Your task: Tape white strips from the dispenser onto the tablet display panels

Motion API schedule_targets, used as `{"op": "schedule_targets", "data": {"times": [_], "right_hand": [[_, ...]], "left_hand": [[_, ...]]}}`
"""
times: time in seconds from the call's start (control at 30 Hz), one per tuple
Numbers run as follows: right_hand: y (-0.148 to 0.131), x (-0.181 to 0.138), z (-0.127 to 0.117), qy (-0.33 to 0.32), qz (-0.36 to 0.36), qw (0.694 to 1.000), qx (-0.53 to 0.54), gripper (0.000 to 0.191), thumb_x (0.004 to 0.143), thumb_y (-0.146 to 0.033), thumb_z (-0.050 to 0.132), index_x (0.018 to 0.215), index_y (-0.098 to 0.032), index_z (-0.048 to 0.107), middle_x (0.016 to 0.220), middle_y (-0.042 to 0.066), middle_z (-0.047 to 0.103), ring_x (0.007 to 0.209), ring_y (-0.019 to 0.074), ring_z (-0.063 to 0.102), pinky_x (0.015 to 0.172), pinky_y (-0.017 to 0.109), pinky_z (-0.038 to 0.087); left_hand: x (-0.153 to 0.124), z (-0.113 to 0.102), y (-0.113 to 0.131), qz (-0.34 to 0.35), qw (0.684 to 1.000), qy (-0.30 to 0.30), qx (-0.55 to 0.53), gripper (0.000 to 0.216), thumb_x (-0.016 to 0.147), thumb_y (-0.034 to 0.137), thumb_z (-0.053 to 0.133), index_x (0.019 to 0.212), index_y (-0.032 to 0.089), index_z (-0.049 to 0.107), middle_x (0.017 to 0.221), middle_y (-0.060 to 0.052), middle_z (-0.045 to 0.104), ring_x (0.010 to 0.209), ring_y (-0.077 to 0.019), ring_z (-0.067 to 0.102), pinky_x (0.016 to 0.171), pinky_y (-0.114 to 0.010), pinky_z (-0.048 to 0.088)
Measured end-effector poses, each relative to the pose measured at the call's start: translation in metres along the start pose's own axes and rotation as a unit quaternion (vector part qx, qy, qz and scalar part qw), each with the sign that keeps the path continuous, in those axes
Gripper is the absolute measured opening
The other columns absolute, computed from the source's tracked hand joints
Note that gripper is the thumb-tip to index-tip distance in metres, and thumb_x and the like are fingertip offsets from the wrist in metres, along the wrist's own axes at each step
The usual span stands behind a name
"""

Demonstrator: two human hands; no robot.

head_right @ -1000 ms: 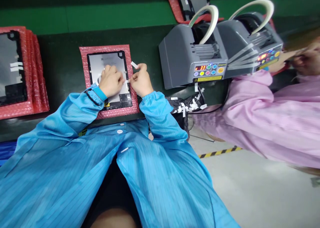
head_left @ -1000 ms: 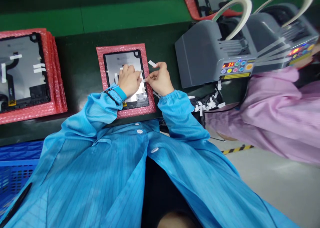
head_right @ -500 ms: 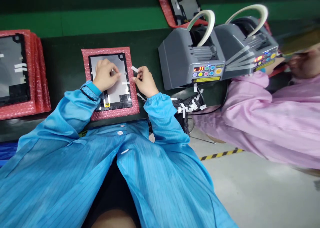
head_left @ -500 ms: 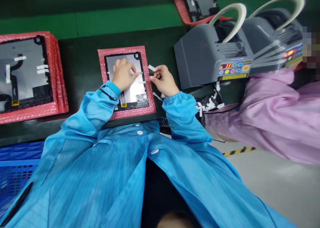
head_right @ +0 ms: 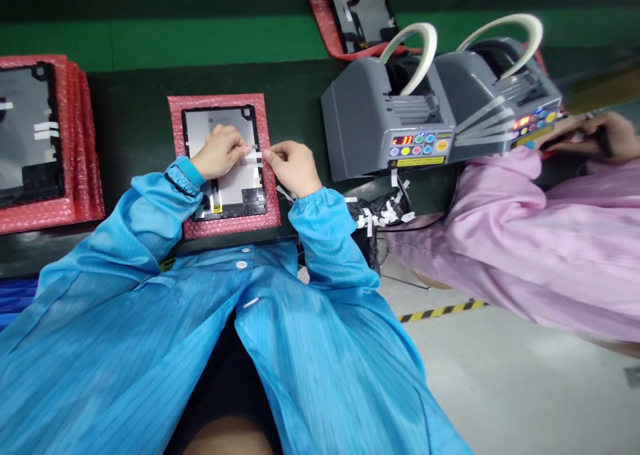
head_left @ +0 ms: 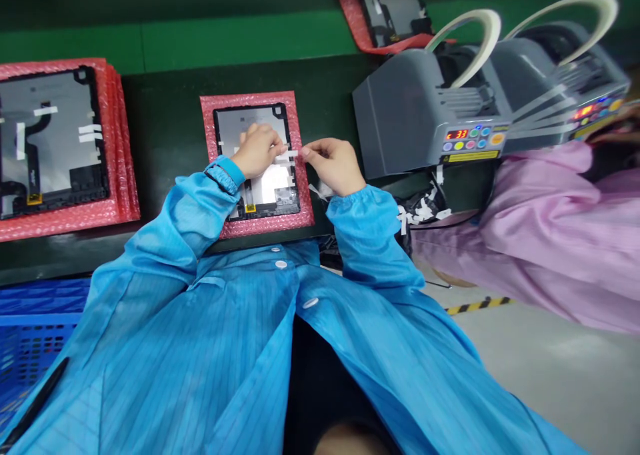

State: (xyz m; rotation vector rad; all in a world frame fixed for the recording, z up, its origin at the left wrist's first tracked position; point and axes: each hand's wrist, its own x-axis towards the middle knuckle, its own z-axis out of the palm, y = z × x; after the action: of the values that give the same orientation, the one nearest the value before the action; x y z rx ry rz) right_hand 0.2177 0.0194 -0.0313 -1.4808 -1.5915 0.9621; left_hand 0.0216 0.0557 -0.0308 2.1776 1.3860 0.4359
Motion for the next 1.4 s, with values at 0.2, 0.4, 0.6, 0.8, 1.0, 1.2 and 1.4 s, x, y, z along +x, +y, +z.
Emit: {"op": "schedule_targets", "data": {"times": [0.2,0.4,0.6,0.8,1.0,1.2,1.4], "right_hand": [[0.013,0.010,0.007,-0.009,-0.039,0.999,-0.036,0.034,0.080,-0.051,0.068,0.072,-0.020,0.060,0.071,0.001,0.057,0.075,0.0158,0.054,0.080,0.035,0.049],[0.023,0.017,0.021,0.015,-0.052,0.985,-0.164,0.012,0.082,-0.026,0.064,0.075,-0.019,0.058,0.098,0.010,0.057,0.106,0.0261,0.051,0.103,0.051,0.039],[0.028,0.015,0.027,0.031,-0.058,0.975,-0.211,0.006,0.082,-0.020,0.058,0.076,-0.019,0.059,0.100,0.011,0.054,0.110,0.0284,0.047,0.106,0.057,0.036],[0.028,0.015,0.030,0.033,-0.050,0.969,-0.240,0.008,0.082,-0.021,0.057,0.076,-0.018,0.060,0.101,0.012,0.055,0.109,0.0283,0.048,0.105,0.057,0.037],[0.031,0.018,0.031,0.046,-0.051,0.966,-0.250,0.011,0.082,-0.023,0.060,0.073,-0.016,0.062,0.098,0.011,0.056,0.106,0.0281,0.048,0.104,0.058,0.037],[0.019,0.000,0.026,0.075,-0.082,0.952,-0.285,0.017,0.087,-0.023,0.054,0.088,-0.016,0.069,0.094,0.010,0.058,0.100,0.0267,0.050,0.098,0.050,0.040],[0.006,-0.020,0.033,0.009,-0.099,0.928,-0.358,0.036,0.090,-0.009,0.038,0.095,-0.016,0.073,0.101,0.013,0.061,0.098,0.0257,0.049,0.091,0.043,0.041]], "left_hand": [[0.001,0.002,0.003,-0.011,1.000,-0.002,-0.012,0.023,0.092,0.036,0.056,0.085,0.018,0.069,0.097,-0.010,0.064,0.110,-0.0304,0.053,0.097,-0.050,0.041],[-0.003,0.000,0.025,-0.068,0.995,-0.005,0.067,0.024,0.095,0.031,0.053,0.084,0.016,0.067,0.106,-0.014,0.064,0.118,-0.0350,0.049,0.099,-0.051,0.038],[-0.006,0.000,0.035,-0.084,0.989,-0.024,0.121,0.025,0.097,0.030,0.049,0.093,0.014,0.068,0.115,-0.016,0.063,0.125,-0.0352,0.045,0.103,-0.047,0.034],[-0.007,0.003,0.031,-0.073,0.990,-0.014,0.119,0.025,0.096,0.030,0.050,0.095,0.013,0.069,0.117,-0.017,0.062,0.126,-0.0360,0.044,0.105,-0.048,0.033],[-0.009,0.003,0.032,-0.064,0.992,0.001,0.108,0.022,0.093,0.028,0.054,0.093,0.012,0.069,0.114,-0.017,0.063,0.126,-0.0370,0.044,0.106,-0.049,0.033],[-0.008,-0.002,0.032,-0.085,0.992,0.010,0.088,0.016,0.088,0.029,0.063,0.092,0.013,0.068,0.115,-0.015,0.062,0.125,-0.0369,0.045,0.107,-0.050,0.032],[-0.008,-0.012,0.042,-0.102,0.990,-0.019,0.099,0.018,0.085,0.025,0.068,0.098,0.013,0.070,0.119,-0.014,0.062,0.129,-0.0373,0.044,0.109,-0.050,0.031]]}}
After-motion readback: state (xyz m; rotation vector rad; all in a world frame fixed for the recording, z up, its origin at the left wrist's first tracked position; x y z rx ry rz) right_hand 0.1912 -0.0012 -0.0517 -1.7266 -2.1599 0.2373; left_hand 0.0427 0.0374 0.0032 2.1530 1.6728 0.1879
